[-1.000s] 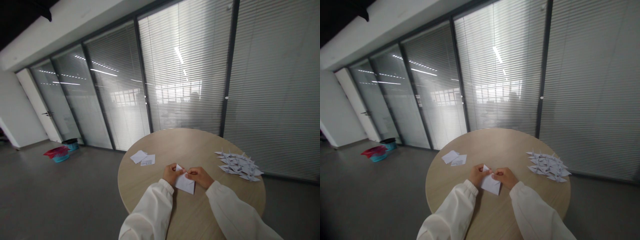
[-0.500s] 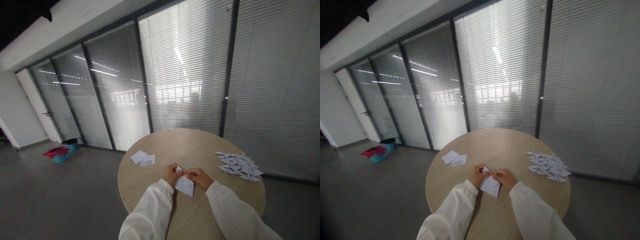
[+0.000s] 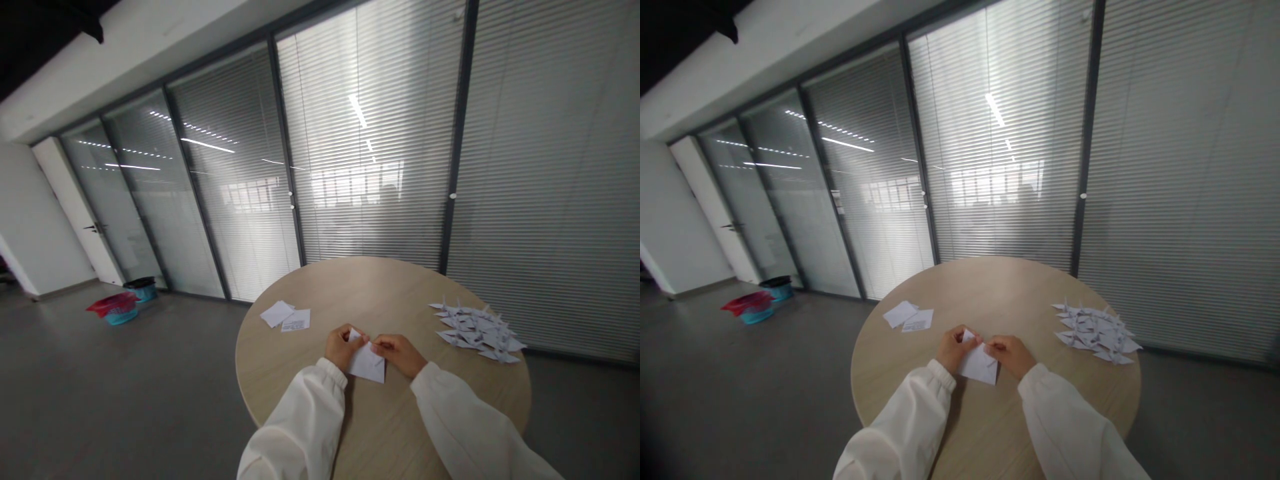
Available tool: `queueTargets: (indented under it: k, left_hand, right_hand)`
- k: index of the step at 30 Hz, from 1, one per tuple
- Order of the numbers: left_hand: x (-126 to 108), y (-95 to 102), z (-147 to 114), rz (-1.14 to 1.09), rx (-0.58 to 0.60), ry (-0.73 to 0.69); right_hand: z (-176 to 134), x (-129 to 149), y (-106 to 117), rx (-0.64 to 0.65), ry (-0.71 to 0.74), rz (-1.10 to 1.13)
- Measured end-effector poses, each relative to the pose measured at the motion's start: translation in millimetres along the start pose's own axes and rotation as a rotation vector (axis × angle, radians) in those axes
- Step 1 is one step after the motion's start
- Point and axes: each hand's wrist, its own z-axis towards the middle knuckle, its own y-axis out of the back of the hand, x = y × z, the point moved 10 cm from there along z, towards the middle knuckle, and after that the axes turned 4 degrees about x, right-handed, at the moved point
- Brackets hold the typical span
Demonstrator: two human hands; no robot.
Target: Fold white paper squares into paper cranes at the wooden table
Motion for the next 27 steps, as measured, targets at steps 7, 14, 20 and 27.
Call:
queueTargets:
  k: [7,14,20,27]
  left_hand:
    - [-2,0.5,0,-0.011,-0.007,-0.024]
    - [-6,6.9,-1,-0.030,-0.068,-0.002]
    - [-13,14.1,-3,-0.032,-0.124,-0.022]
    - [-3,16.2,1,-0.075,-0.128,-0.009]
  right_hand:
    - [-3,10,8,-0.045,0.042,-0.154]
    - [-1,3,9,-0.069,0.005,-0.104]
    - [-3,4,14,-0.086,-0.011,-0.094]
    - [-3,1,20,-0.125,-0.024,-0.048]
